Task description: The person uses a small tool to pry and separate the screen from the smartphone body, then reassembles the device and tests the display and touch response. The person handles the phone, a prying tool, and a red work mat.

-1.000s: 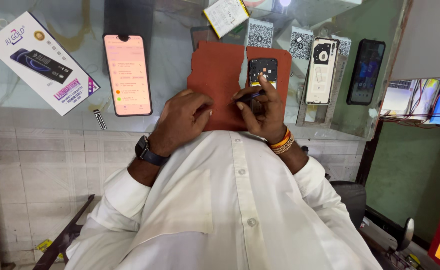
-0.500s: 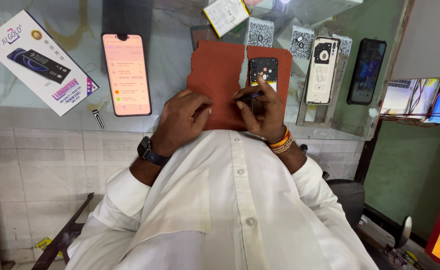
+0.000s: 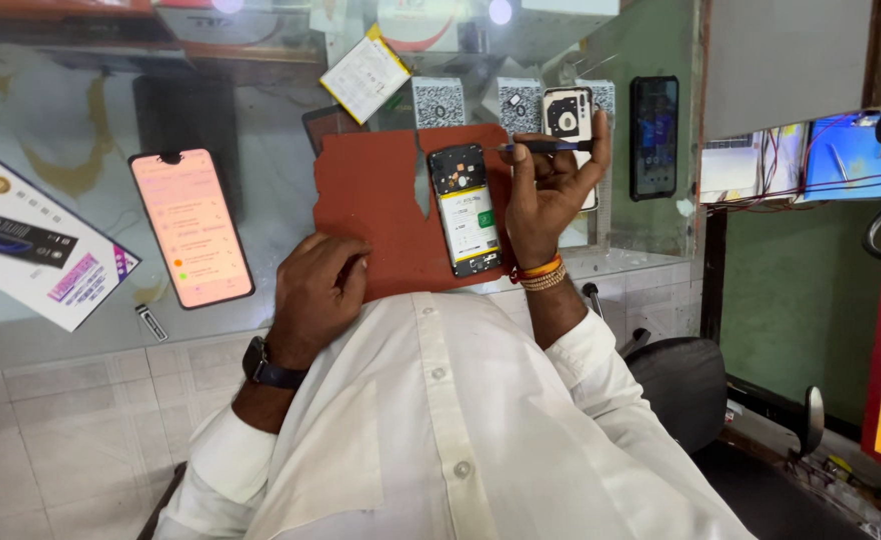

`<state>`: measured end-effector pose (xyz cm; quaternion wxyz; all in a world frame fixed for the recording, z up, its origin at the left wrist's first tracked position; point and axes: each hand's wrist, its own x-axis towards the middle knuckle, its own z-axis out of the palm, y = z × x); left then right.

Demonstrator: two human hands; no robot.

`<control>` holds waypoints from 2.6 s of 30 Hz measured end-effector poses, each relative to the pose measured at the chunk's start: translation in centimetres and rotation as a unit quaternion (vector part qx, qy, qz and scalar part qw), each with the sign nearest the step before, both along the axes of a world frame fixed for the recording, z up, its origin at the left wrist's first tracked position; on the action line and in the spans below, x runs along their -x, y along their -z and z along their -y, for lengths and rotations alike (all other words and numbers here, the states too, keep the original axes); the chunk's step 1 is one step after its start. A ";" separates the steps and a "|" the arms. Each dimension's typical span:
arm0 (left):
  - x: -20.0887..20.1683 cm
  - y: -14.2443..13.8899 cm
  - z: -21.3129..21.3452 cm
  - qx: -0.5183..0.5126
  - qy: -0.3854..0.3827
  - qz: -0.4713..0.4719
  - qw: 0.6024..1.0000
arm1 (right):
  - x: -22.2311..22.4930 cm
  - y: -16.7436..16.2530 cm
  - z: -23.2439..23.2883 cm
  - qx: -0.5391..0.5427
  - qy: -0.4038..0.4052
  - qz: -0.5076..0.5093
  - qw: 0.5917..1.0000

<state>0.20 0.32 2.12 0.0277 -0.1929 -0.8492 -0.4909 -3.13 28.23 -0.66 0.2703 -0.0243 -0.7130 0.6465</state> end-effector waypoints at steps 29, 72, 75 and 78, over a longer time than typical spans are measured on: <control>2.3 -0.4 -0.3 0.004 -0.007 -0.022 1.000 | 1.3 -0.4 1.8 -0.042 -0.075 0.009 0.996; 2.1 -1.3 -1.0 -0.007 -0.004 0.021 1.000 | 2.1 -5.1 1.5 -0.379 -0.086 -0.073 0.919; 2.2 -3.2 -1.2 -0.007 -0.003 -0.019 1.000 | 2.4 -5.7 1.4 -0.469 -0.023 -0.065 0.881; 1.8 -5.8 -1.3 -0.109 -0.043 -0.016 0.993 | 2.6 -6.0 1.3 -0.443 -0.031 -0.068 0.893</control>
